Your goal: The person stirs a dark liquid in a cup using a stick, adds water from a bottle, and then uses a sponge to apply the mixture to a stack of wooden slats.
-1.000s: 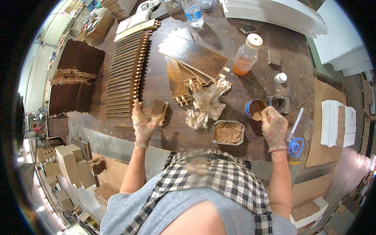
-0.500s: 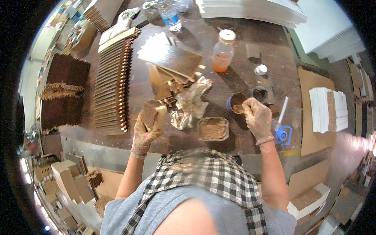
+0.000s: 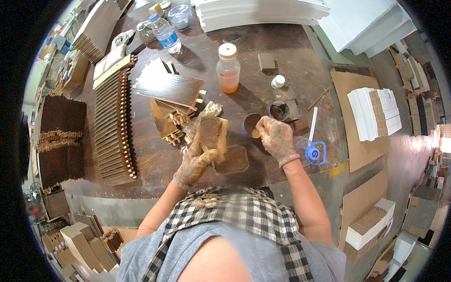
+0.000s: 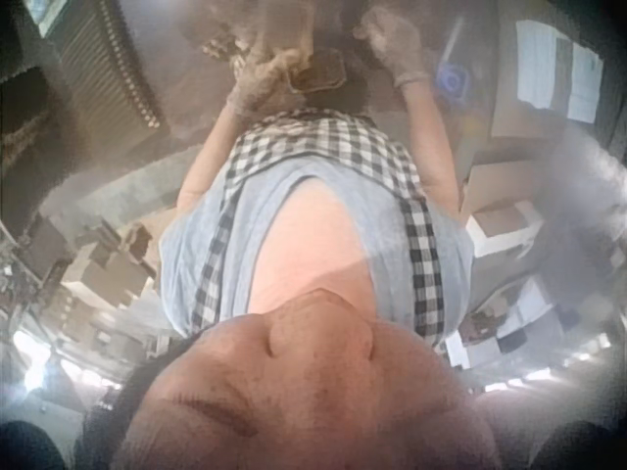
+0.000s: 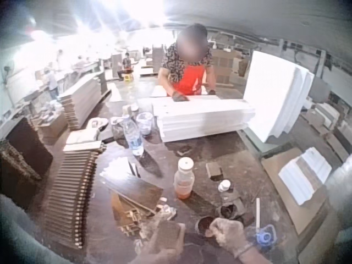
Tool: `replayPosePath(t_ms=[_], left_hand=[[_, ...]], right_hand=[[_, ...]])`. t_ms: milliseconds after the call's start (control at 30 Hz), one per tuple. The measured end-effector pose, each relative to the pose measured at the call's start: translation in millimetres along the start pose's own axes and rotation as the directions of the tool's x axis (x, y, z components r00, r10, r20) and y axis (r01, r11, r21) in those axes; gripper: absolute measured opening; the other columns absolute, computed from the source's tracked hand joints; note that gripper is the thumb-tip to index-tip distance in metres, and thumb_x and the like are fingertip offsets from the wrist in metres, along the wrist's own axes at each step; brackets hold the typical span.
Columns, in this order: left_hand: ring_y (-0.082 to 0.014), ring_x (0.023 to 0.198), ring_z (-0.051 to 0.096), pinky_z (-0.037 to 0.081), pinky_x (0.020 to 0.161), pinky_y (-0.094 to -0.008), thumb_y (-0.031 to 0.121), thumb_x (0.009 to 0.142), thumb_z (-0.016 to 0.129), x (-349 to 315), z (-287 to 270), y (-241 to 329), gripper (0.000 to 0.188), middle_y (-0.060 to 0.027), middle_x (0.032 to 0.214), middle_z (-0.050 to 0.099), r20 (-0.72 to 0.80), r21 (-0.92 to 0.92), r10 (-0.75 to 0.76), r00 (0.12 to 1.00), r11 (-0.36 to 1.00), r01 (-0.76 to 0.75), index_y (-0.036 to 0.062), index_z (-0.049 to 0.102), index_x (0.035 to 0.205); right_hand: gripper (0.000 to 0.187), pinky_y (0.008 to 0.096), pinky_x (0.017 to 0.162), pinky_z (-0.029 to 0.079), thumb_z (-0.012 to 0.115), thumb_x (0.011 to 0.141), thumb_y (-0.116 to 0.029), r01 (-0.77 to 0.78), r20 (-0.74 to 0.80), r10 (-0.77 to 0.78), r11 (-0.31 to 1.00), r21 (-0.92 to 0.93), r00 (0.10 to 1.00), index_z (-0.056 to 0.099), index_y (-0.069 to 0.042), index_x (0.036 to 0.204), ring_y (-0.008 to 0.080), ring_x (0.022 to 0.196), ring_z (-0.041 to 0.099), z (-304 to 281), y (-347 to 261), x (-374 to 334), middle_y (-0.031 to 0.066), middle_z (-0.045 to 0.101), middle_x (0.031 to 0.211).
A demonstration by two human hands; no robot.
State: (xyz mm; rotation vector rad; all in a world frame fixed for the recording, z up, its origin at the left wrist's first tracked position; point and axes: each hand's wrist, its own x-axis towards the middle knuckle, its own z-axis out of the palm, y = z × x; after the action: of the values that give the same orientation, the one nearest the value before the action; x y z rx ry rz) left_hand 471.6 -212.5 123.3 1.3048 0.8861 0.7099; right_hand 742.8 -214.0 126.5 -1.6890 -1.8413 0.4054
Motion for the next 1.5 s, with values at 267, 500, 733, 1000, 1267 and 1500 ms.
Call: replayPosePath(t_ms=[267, 500, 733, 1000, 1267, 1500], left_hand=[[-0.0202, 0.128, 0.051, 0.047, 0.104, -0.0355, 0.012, 0.081, 0.077, 15.4, -1.7, 13.3, 0.092, -0.0111, 0.143, 0.049, 0.147, 0.137, -0.002, 0.989, 0.990, -0.018, 0.0035, 0.026, 0.157], [-0.0394, 0.097, 0.062, 0.033, 0.104, -0.0493, 0.024, 0.078, 0.073, 30.5, 1.7, 42.8, 0.036, -0.0162, 0.097, 0.071, 0.317, 0.403, 0.018, 0.948, 0.903, -0.151, 0.0070, 0.066, 0.109], [-0.0314, 0.100, 0.059, 0.042, 0.095, -0.0433, 0.017, 0.078, 0.074, 30.6, 6.8, 15.2, 0.049, -0.0123, 0.104, 0.068, 0.107, 0.024, -0.058, 0.993, 0.998, 0.056, 0.0043, 0.055, 0.123], [-0.0400, 0.103, 0.053, 0.040, 0.095, -0.0479, 0.015, 0.070, 0.075, 30.9, 4.3, 10.2, 0.050, -0.0135, 0.100, 0.068, 0.069, -0.010, -0.022, 0.997, 1.000, 0.023, 0.0055, 0.061, 0.117], [-0.0488, 0.112, 0.048, 0.040, 0.100, -0.0535, 0.014, 0.065, 0.076, 31.0, -3.2, 10.6, 0.048, -0.0184, 0.101, 0.068, 0.153, 0.182, 0.075, 0.985, 0.978, -0.103, 0.0069, 0.064, 0.112], [-0.0209, 0.110, 0.058, 0.052, 0.091, -0.0361, 0.010, 0.081, 0.076, 43.9, 17.6, 29.5, 0.086, -0.0143, 0.127, 0.060, -0.022, -0.233, -0.211, 0.977, 0.952, 0.200, 0.0029, 0.027, 0.152]], right_hand=[[0.006, 0.0295, 0.053, 0.047, 0.068, 0.091, -0.005, -0.212, -0.133, 0.243, 0.954, 0.214, 0.961, 0.065, -0.005, 0.085, 0.0138, 0.055, 0.060, -35.2, -27.4, -2.6, 0.0059, 0.063, 0.067], [0.007, 0.0276, 0.054, 0.046, 0.067, 0.093, -0.004, -0.215, -0.164, 0.255, 0.950, 0.227, 0.953, 0.064, -0.004, 0.086, 0.0108, 0.057, 0.056, -42.3, -36.4, -8.4, 0.0041, 0.061, 0.068], [0.007, 0.0295, 0.053, 0.045, 0.067, 0.093, -0.006, -0.217, -0.188, 0.253, 0.957, 0.191, 0.949, 0.062, -0.005, 0.088, 0.0143, 0.055, 0.058, -14.7, -12.7, -15.2, 0.0047, 0.060, 0.065], [0.011, 0.0417, 0.061, 0.052, 0.066, 0.092, -0.015, -0.184, -0.050, 0.182, 0.982, -0.035, 0.982, 0.062, -0.007, 0.085, 0.0326, 0.069, 0.069, -6.6, -13.2, 4.6, 0.0135, 0.067, 0.073], [0.008, 0.0380, 0.061, 0.052, 0.064, 0.092, -0.010, -0.282, -0.047, 0.287, 0.955, 0.091, 0.957, 0.062, -0.006, 0.086, 0.0294, 0.069, 0.070, -14.7, -19.7, 3.7, 0.0133, 0.067, 0.071], [0.008, 0.0361, 0.057, 0.050, 0.064, 0.094, -0.010, -0.238, -0.056, 0.246, 0.963, 0.131, 0.968, 0.061, -0.006, 0.088, 0.0258, 0.059, 0.066, -20.0, -26.6, -9.2, 0.0109, 0.063, 0.067]])
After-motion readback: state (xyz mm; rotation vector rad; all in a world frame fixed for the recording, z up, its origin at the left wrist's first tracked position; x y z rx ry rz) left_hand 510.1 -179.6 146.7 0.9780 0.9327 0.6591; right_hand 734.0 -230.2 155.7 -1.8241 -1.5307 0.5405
